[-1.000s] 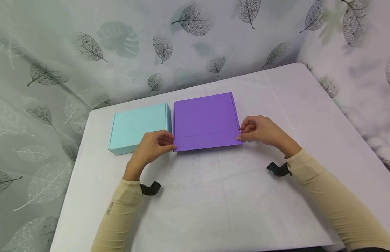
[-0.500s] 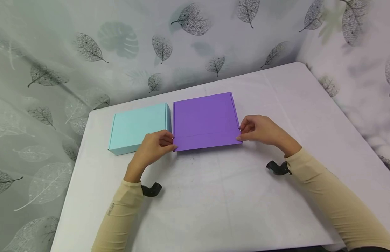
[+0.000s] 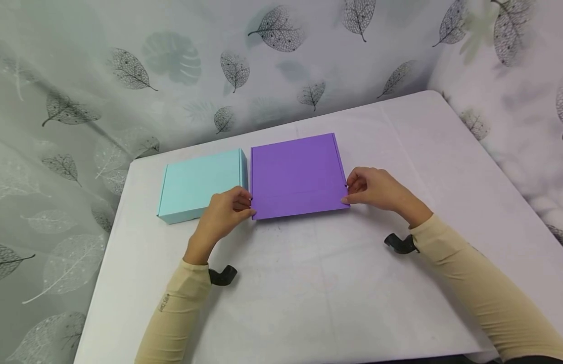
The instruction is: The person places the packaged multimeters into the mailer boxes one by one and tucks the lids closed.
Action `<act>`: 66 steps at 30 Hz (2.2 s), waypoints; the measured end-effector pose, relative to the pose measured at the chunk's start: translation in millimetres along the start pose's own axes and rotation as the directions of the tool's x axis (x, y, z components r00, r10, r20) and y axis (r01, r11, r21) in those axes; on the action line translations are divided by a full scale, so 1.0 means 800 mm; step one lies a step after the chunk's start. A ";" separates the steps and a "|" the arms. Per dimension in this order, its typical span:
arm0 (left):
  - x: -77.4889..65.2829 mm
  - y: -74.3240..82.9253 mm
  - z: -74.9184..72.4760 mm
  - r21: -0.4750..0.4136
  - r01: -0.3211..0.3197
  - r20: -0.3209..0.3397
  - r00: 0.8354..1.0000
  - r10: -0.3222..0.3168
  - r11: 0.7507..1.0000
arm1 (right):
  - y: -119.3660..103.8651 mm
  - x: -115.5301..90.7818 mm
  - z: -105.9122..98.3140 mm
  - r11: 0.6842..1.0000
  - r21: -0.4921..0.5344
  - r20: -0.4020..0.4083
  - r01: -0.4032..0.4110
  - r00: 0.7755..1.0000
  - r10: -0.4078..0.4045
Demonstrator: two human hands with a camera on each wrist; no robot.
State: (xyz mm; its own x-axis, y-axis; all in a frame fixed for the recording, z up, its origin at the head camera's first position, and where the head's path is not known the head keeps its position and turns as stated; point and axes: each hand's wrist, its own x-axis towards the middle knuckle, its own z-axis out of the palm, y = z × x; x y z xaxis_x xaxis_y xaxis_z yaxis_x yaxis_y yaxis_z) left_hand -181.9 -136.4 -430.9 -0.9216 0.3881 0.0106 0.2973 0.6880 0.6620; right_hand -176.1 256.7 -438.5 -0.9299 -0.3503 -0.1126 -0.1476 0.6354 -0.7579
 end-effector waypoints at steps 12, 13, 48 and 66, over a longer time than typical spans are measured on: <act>-0.005 0.019 0.016 0.010 0.079 -0.113 0.991 -0.077 0.997 | -0.011 0.004 -0.001 0.995 -0.096 0.012 0.028 1.000 -0.027; -0.006 0.020 0.017 0.005 0.076 -0.122 0.990 -0.075 0.997 | -0.012 0.004 -0.001 0.994 -0.102 0.012 0.035 0.999 -0.034; 0.018 0.035 0.030 0.506 0.007 0.021 1.000 -0.020 0.863 | -0.028 0.027 0.002 0.836 -0.487 0.140 0.253 0.967 -0.211; 0.022 0.037 0.037 0.558 -0.021 -0.012 0.999 0.033 0.829 | -0.030 0.030 0.009 0.771 -0.573 0.121 0.277 0.959 -0.255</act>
State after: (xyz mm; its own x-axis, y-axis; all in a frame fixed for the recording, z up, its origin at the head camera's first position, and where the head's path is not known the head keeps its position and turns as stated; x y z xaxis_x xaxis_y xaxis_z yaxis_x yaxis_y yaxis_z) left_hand -182.1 -91.1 -433.2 -0.9142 0.4031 0.0416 0.4049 0.9050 0.1307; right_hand -192.5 227.9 -427.9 -0.8135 -0.5814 0.0073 -0.5649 0.7873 -0.2472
